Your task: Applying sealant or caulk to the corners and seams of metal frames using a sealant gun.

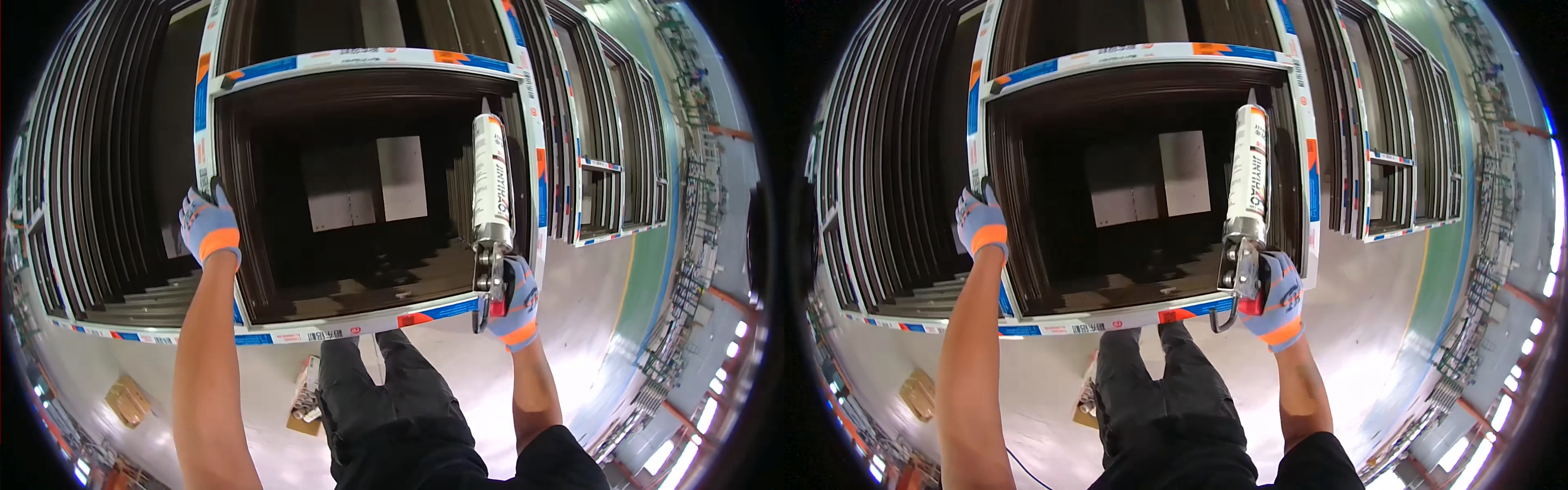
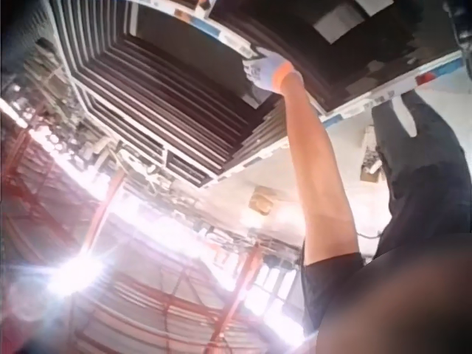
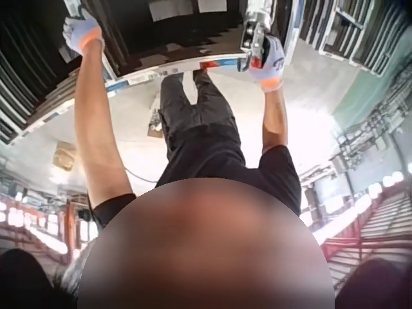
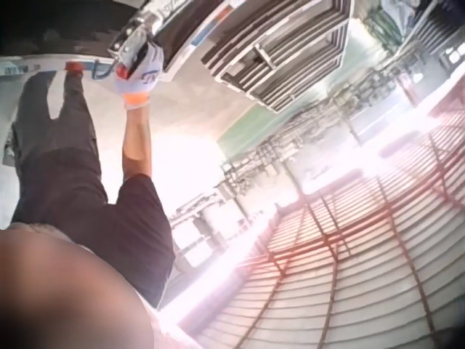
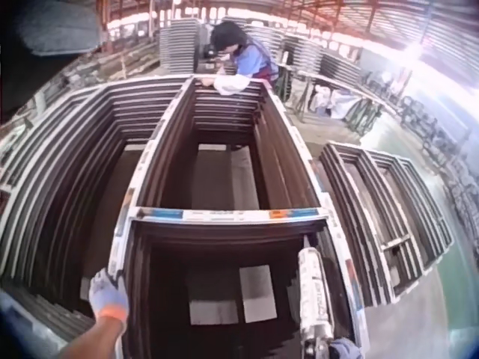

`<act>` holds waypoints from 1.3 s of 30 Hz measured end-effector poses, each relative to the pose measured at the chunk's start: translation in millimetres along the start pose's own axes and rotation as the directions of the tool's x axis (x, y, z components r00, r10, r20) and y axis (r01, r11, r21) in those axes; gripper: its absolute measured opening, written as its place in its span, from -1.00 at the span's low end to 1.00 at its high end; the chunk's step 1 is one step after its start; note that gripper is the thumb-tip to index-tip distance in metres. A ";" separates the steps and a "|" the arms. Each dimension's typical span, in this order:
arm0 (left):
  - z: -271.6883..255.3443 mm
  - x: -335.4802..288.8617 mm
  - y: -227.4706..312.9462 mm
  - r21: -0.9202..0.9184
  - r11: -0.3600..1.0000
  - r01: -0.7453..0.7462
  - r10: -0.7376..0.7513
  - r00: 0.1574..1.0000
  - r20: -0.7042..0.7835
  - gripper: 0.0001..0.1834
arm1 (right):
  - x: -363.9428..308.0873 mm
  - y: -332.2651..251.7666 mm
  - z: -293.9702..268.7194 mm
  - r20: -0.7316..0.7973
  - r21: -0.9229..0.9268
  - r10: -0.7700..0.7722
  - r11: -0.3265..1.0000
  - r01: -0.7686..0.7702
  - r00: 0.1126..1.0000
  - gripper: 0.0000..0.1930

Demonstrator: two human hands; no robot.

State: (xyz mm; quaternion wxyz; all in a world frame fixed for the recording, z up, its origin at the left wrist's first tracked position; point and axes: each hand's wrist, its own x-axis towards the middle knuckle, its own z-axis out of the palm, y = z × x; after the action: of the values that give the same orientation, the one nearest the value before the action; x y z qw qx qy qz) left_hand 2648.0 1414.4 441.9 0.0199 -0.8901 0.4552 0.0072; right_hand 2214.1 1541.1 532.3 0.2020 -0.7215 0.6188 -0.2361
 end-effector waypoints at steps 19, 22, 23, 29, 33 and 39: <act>8.4 1.5 -4.8 0.045 0.999 -0.019 0.019 1.000 -0.012 -0.38 | 25.5 41.5 41.9 0.127 -0.404 0.020 0.914 0.033 0.992 -0.51; 12.7 2.5 -5.9 0.043 0.999 -0.026 0.029 0.997 -0.066 -0.36 | 24.3 43.7 43.7 0.155 -0.398 0.047 0.917 0.019 0.987 -0.50; 13.9 2.0 -5.9 0.046 0.999 -0.027 0.030 0.998 -0.056 -0.36 | 22.9 44.3 44.1 0.148 -0.415 0.034 0.909 0.031 0.988 -0.49; 12.9 4.2 -5.8 0.035 0.999 0.002 -0.001 1.000 -0.012 -0.36 | 20.3 47.9 48.2 0.104 -0.465 -0.003 0.884 0.051 0.995 -0.44; 10.1 3.0 -5.3 0.013 1.000 0.010 -0.010 1.000 0.014 -0.36 | 22.2 48.1 49.2 0.122 -0.468 0.006 0.882 0.052 0.993 -0.45; 9.6 3.4 -4.8 0.017 1.000 0.020 -0.020 0.999 0.033 -0.36 | 24.6 48.7 52.6 0.120 -0.438 0.043 0.899 0.014 0.992 -0.54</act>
State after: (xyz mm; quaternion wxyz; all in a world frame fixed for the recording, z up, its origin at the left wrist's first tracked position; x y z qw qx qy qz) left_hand 2654.0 1414.9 432.3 0.0347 -0.8942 0.4460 0.0179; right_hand 2209.4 1509.3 463.7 0.0754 -0.7574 0.6472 -0.0434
